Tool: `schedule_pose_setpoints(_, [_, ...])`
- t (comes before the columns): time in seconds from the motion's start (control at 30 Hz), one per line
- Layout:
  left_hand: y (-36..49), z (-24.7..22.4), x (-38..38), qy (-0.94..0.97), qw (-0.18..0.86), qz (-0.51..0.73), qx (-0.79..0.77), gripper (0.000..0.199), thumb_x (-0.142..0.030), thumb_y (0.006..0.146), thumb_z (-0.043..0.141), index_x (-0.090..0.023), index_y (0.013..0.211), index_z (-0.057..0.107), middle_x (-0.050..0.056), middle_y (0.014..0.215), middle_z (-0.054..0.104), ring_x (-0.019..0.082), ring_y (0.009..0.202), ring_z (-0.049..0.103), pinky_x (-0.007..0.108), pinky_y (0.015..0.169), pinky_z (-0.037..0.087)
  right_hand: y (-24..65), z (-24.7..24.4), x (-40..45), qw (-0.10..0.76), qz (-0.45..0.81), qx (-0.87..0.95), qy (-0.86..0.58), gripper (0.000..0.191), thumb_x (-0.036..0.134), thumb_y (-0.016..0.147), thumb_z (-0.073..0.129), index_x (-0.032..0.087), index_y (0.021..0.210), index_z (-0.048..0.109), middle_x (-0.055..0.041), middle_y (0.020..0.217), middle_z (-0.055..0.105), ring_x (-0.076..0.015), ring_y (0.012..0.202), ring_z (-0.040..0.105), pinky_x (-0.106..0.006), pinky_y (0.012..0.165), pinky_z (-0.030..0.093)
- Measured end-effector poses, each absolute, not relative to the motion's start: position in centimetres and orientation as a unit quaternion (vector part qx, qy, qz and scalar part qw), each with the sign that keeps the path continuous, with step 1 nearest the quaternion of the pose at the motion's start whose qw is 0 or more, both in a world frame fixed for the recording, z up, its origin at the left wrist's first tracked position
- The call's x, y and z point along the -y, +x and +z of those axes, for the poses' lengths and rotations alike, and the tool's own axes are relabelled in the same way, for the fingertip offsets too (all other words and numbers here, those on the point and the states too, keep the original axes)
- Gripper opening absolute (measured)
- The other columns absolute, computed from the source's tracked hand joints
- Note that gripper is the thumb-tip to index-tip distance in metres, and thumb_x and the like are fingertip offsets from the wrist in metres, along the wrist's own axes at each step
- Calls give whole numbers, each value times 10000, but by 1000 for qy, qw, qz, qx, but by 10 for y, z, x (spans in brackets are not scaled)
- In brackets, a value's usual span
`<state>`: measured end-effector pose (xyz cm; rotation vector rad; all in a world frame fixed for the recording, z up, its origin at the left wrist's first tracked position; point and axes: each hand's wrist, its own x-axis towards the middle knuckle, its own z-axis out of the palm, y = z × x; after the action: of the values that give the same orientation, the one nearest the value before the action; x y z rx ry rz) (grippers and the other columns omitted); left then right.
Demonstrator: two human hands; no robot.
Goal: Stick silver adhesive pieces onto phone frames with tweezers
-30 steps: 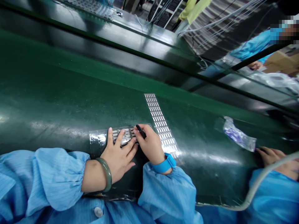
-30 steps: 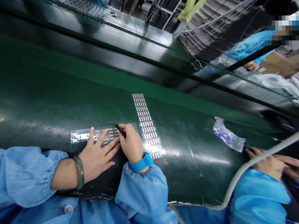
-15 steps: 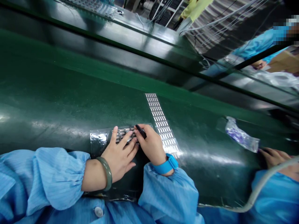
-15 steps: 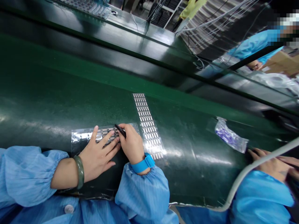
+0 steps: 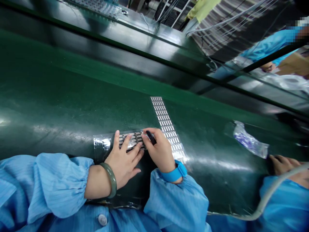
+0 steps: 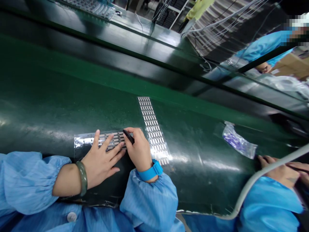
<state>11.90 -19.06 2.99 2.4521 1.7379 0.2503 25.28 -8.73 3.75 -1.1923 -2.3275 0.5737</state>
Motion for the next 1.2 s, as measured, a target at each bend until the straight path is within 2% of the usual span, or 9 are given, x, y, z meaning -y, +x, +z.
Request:
schedule_pose_setpoints(0.3, [119, 31, 191, 812, 88, 83, -571, 542, -498, 912, 376, -210, 1370, 401, 22, 1441, 390, 418, 1343, 210, 730, 1013, 181, 253, 30, 91, 178, 202, 851, -450, 120, 269, 867, 475, 216, 918, 570, -56, 895, 654, -220, 835, 631, -342, 714, 499])
schedule_pose_setpoints(0.4, [119, 30, 192, 812, 84, 80, -571, 541, -497, 913, 372, -208, 1369, 403, 23, 1440, 391, 423, 1340, 212, 729, 1012, 182, 254, 32, 92, 177, 202, 849, -455, 105, 275, 863, 474, 216, 885, 558, -53, 863, 652, -214, 808, 631, -332, 693, 499])
schedule_pose_setpoints(0.57, [119, 29, 192, 815, 71, 82, -569, 543, -504, 917, 348, -212, 1372, 399, 18, 1454, 369, 426, 1336, 215, 727, 1013, 180, 257, 33, 94, 228, 195, 835, -461, 127, 313, 870, 485, 216, 926, 546, -55, 890, 650, -213, 851, 630, -335, 730, 504])
schedule_pose_setpoints(0.77, [119, 29, 193, 815, 67, 75, -571, 545, -504, 916, 346, -222, 1380, 388, 21, 1459, 360, 421, 1343, 205, 723, 1013, 184, 256, 32, 93, 186, 221, 841, -457, 131, 269, 857, 468, 222, 937, 561, -60, 915, 662, -223, 858, 635, -354, 737, 509])
schedule_pose_setpoints(0.9, [119, 29, 192, 815, 69, 76, -570, 545, -502, 916, 348, -216, 1378, 390, 24, 1455, 366, 420, 1341, 210, 725, 1013, 182, 255, 32, 92, 174, 221, 846, -453, 117, 268, 859, 460, 220, 887, 563, -55, 862, 657, -216, 814, 634, -339, 697, 506])
schedule_pose_setpoints(1.1, [119, 28, 193, 816, 68, 84, -568, 540, -496, 919, 344, -201, 1367, 405, 18, 1456, 364, 429, 1332, 220, 727, 1010, 188, 260, 38, 97, 238, 196, 832, -461, 106, 309, 875, 486, 218, 877, 539, -42, 837, 634, -196, 796, 621, -317, 711, 499])
schedule_pose_setpoints(1.2, [119, 28, 193, 816, 68, 82, -568, 538, -495, 918, 347, -205, 1367, 406, 16, 1458, 362, 431, 1330, 225, 729, 1009, 189, 262, 37, 99, 229, 205, 828, -469, 112, 317, 870, 490, 221, 898, 541, -41, 849, 650, -201, 790, 631, -320, 699, 500])
